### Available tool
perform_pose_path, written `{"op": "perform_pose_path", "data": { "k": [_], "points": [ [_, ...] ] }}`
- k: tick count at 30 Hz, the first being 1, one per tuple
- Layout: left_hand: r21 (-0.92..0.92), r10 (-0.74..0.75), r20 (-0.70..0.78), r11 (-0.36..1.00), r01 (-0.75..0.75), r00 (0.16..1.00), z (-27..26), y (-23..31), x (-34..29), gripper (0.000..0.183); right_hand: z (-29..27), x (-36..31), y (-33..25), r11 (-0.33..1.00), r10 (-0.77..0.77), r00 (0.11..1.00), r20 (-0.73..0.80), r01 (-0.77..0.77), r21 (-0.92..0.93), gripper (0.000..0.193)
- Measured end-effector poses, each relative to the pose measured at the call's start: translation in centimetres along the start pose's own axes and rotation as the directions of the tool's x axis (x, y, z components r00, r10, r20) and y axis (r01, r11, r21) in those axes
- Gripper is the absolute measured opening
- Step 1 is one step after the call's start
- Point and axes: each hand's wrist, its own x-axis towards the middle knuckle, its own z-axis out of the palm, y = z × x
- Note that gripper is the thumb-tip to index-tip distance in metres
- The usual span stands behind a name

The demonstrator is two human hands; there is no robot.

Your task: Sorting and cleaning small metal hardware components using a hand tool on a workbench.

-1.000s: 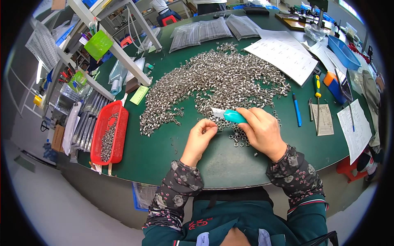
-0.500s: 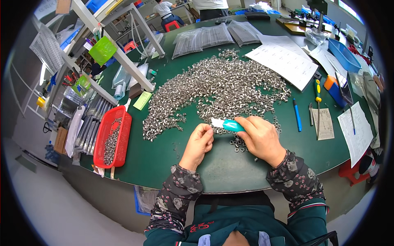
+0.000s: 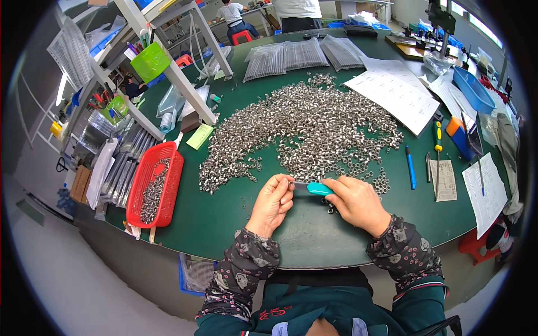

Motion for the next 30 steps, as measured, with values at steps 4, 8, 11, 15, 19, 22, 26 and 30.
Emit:
{"op": "perform_pose_path", "data": {
  "k": [4, 8, 11, 15, 19, 22, 26, 30],
  "points": [
    [-0.020, 0.009, 0.041, 1.000, -0.008, 0.999, -0.56, -0.25, 0.13, 0.013, -0.05, -0.04, -0.25, 1.000, 0.022, 0.999, 0.041, -0.023, 0.017, 0.025],
    [0.001, 0.005, 0.021, 1.000, -0.005, 1.000, -0.42, -0.27, 0.13, 0.014, -0.11, 0.00, -0.28, 0.999, 0.041, 0.997, 0.068, -0.043, 0.024, 0.024],
    [0.038, -0.011, -0.045, 0.999, 0.013, 0.999, -0.33, -0.21, -0.01, 0.015, -0.08, -0.05, -0.28, 0.999, 0.038, 0.997, 0.064, -0.040, 0.034, 0.024],
    [0.068, -0.004, -0.058, 0.998, 0.008, 0.998, -0.49, -0.26, -0.05, 0.016, 0.11, -0.10, -0.27, 1.000, 0.007, 1.000, 0.027, -0.006, -0.013, 0.024],
    [0.100, -0.009, -0.073, 0.995, 0.016, 0.997, -0.25, -0.17, -0.12, 0.015, -0.04, -0.08, -0.29, 0.997, -0.023, 0.999, 0.028, 0.025, -0.066, 0.029],
    [0.139, -0.002, -0.075, 0.990, 0.012, 0.997, -0.22, -0.17, -0.15, 0.015, 0.16, 0.00, -0.15, 0.994, -0.077, 0.997, -0.029, 0.075, -0.080, 0.026],
    [0.181, 0.003, -0.083, 0.983, 0.012, 0.997, 0.07, 0.03, -0.28, 0.015, 0.01, -0.06, -0.24, 0.992, -0.069, 0.998, 0.001, 0.068, -0.103, 0.031],
    [0.209, -0.007, -0.097, 0.978, 0.027, 0.995, 0.30, 0.13, -0.35, 0.017, -0.01, -0.04, -0.25, 0.985, -0.096, 0.995, -0.009, 0.094, -0.146, 0.033]
  ]
}}
